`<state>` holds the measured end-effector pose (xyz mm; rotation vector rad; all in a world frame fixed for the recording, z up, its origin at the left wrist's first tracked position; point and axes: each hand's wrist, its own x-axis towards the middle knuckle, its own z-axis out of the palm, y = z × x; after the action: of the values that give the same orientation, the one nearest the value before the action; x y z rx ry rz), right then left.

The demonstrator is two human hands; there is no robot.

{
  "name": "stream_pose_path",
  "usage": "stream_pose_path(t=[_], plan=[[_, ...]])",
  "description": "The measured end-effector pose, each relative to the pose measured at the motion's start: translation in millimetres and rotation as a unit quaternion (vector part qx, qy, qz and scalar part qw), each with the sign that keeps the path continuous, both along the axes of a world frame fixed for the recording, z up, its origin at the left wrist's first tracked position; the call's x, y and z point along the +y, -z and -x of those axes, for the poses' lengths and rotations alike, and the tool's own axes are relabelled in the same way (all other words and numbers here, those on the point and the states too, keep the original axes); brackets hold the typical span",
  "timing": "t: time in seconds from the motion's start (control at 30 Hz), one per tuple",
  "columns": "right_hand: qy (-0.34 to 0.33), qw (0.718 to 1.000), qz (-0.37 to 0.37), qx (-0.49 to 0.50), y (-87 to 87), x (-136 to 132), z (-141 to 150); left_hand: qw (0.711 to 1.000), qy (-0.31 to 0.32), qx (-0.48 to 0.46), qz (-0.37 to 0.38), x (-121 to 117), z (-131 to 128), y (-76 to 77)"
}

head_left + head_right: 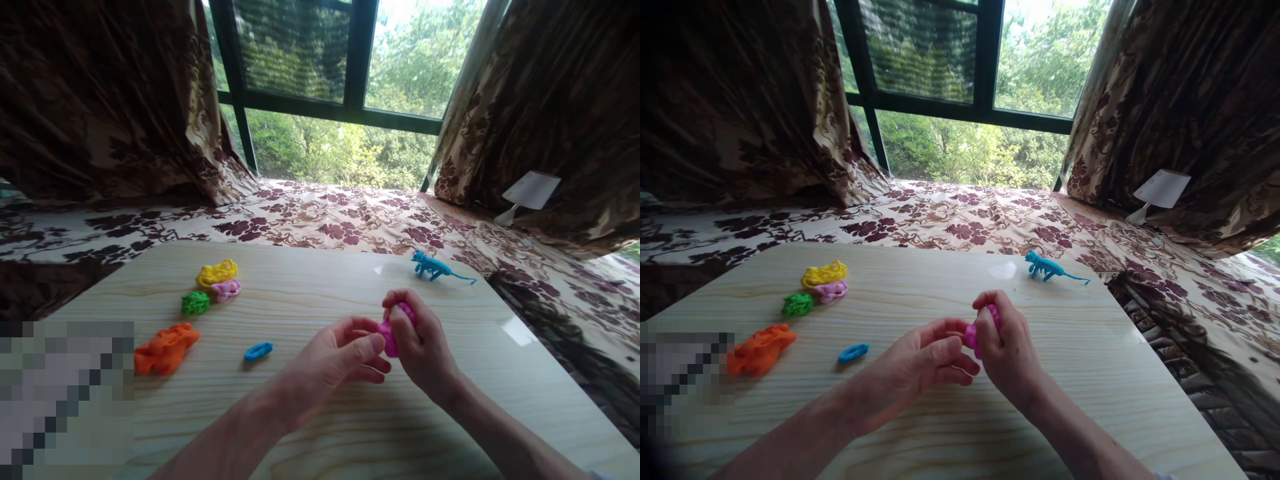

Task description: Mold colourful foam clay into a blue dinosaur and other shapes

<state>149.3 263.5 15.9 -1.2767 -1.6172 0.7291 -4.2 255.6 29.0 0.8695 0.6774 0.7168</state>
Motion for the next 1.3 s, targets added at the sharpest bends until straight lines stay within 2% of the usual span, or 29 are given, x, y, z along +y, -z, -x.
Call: stream_pose_path(t=[0.07, 0.23, 0.43, 0.67, 0.83, 1.0, 1.17, 1.3], plan=[[-0.005, 0.999, 0.030, 0.029, -2.3, 1, 1, 0.999, -0.030, 0.026, -0.017, 2, 0, 1.1], [-0.133, 0.986, 0.088, 0.045, -11.0, 2, -4, 0.991, -0.118, 0.047, -0.045, 11, 6, 7.0], [-0.166, 0.981, 0.081, 0.058, -8.7, 5, -7, 0.973, -0.167, 0.136, -0.085, 13, 7, 8.7], [-0.103, 0.991, 0.039, -0.071, -12.3, -1, -2, 0.959, -0.180, 0.163, -0.144, 12, 6, 10.1], [-0.111, 0.989, 0.090, 0.032, -11.1, -1, -2, 0.967, -0.165, 0.148, -0.123, 10, 4, 2.6], [-0.138, 0.976, 0.113, 0.125, -6.6, 6, -2, 0.982, -0.148, 0.075, -0.089, 12, 7, 3.7], [-0.166, 0.980, 0.074, 0.082, 3.0, 6, 0, 0.971, -0.162, 0.130, -0.121, 16, 10, 14.2], [-0.156, 0.987, 0.014, 0.017, 4.1, 4, -2, 0.976, -0.129, 0.148, -0.092, 17, 10, 16.3]])
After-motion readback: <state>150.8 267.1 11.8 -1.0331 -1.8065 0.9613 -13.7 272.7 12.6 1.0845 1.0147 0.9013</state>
